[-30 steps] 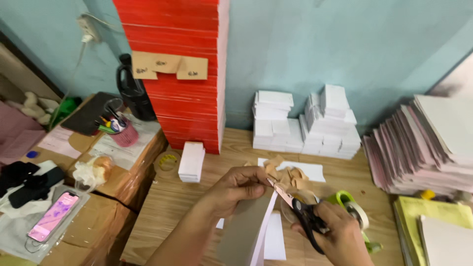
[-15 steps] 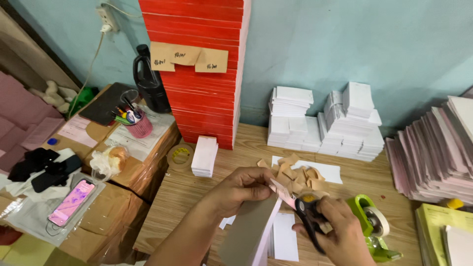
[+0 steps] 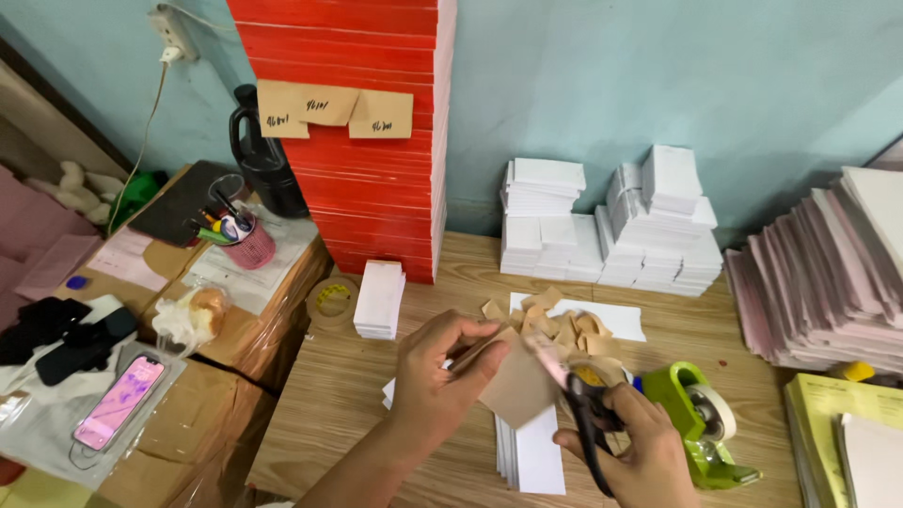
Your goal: The person uses scissors to trim the edges of small white paper cards. They pick up each card, cut along the edges, and place the trimmed cards into a stack on the table.
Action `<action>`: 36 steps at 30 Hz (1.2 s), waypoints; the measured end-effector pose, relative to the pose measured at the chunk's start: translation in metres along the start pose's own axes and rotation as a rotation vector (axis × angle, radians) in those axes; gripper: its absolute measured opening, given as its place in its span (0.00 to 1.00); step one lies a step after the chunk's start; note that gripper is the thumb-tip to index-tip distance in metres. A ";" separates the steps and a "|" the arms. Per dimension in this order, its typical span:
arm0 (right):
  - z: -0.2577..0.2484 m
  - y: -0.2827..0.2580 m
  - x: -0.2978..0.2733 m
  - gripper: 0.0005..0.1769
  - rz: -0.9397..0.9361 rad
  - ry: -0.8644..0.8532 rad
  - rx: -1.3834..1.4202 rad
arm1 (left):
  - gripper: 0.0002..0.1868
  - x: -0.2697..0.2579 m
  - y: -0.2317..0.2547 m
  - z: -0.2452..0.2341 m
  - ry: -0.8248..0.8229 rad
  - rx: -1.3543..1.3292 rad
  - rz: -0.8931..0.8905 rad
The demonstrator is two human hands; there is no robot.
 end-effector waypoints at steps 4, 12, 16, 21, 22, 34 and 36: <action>0.000 -0.028 0.000 0.33 -0.091 0.086 -0.094 | 0.08 -0.008 -0.013 0.004 0.011 -0.117 -0.133; -0.026 -0.068 -0.010 0.31 -0.175 0.253 -0.200 | 0.07 -0.005 -0.012 0.011 -0.030 -0.249 -0.147; -0.018 -0.061 -0.015 0.32 -0.127 0.252 -0.232 | 0.07 -0.007 -0.016 0.009 -0.051 -0.219 -0.146; -0.012 -0.064 -0.014 0.34 -0.181 0.308 -0.229 | 0.10 -0.010 -0.026 0.007 -0.052 -0.267 -0.213; -0.009 -0.059 -0.014 0.34 -0.181 0.307 -0.229 | 0.10 -0.010 -0.026 0.006 -0.052 -0.267 -0.213; 0.014 -0.001 0.016 0.27 0.316 -0.219 0.444 | 0.10 -0.013 -0.061 0.007 -0.127 -0.511 -0.368; 0.046 -0.005 0.009 0.42 0.236 -0.516 0.817 | 0.09 -0.024 -0.073 0.021 -0.219 -0.692 -0.346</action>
Point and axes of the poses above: each hand's wrist, its own x-axis towards the middle knuckle, its own z-axis out of the palm, y = z × x, the point moved 7 cm from there along x, towards the middle knuckle, and after that the axes turned 15 degrees about z, right-handed, at the moved point
